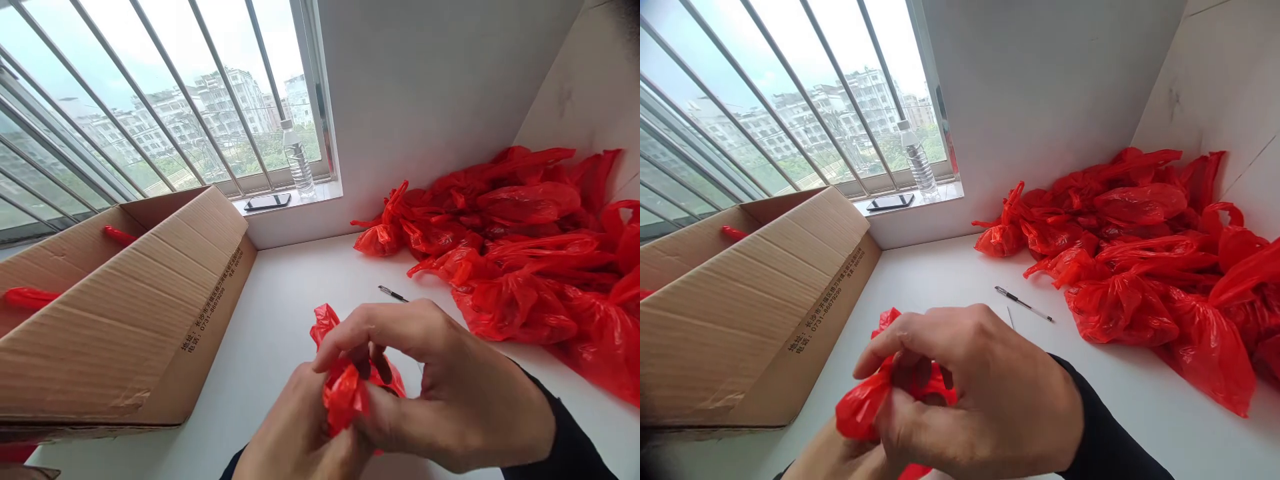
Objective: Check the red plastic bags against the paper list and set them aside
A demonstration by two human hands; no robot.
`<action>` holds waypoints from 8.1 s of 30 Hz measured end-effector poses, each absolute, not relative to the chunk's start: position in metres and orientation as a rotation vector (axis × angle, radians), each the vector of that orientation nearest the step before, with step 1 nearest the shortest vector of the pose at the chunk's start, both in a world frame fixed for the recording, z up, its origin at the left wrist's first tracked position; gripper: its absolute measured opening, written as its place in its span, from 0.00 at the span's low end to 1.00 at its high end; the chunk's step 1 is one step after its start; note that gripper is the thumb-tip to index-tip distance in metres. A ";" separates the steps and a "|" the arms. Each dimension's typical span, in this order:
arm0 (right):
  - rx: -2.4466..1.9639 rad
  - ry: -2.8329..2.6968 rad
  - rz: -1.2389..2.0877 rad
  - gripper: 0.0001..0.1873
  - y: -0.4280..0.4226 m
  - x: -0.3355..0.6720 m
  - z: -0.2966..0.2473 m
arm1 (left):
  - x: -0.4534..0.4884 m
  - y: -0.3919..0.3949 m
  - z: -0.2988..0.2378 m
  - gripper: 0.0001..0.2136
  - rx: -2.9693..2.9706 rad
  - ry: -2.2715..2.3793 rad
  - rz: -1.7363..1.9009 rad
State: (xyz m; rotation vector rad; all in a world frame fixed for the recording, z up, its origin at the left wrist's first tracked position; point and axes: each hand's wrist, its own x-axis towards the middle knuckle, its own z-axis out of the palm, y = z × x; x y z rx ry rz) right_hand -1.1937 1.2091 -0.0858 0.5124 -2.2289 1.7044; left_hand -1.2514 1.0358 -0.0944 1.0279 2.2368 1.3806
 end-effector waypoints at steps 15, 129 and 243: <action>0.347 -2.330 1.665 0.07 1.234 -1.214 -0.094 | -1.273 1.033 -0.103 0.20 0.365 1.853 1.741; -0.147 -2.140 2.069 0.23 1.183 -1.231 -0.272 | -1.321 0.960 -0.272 0.14 1.127 3.046 1.144; -0.112 -2.201 1.474 0.11 1.165 -1.262 -0.261 | -1.364 1.001 -0.240 0.28 0.696 2.123 2.080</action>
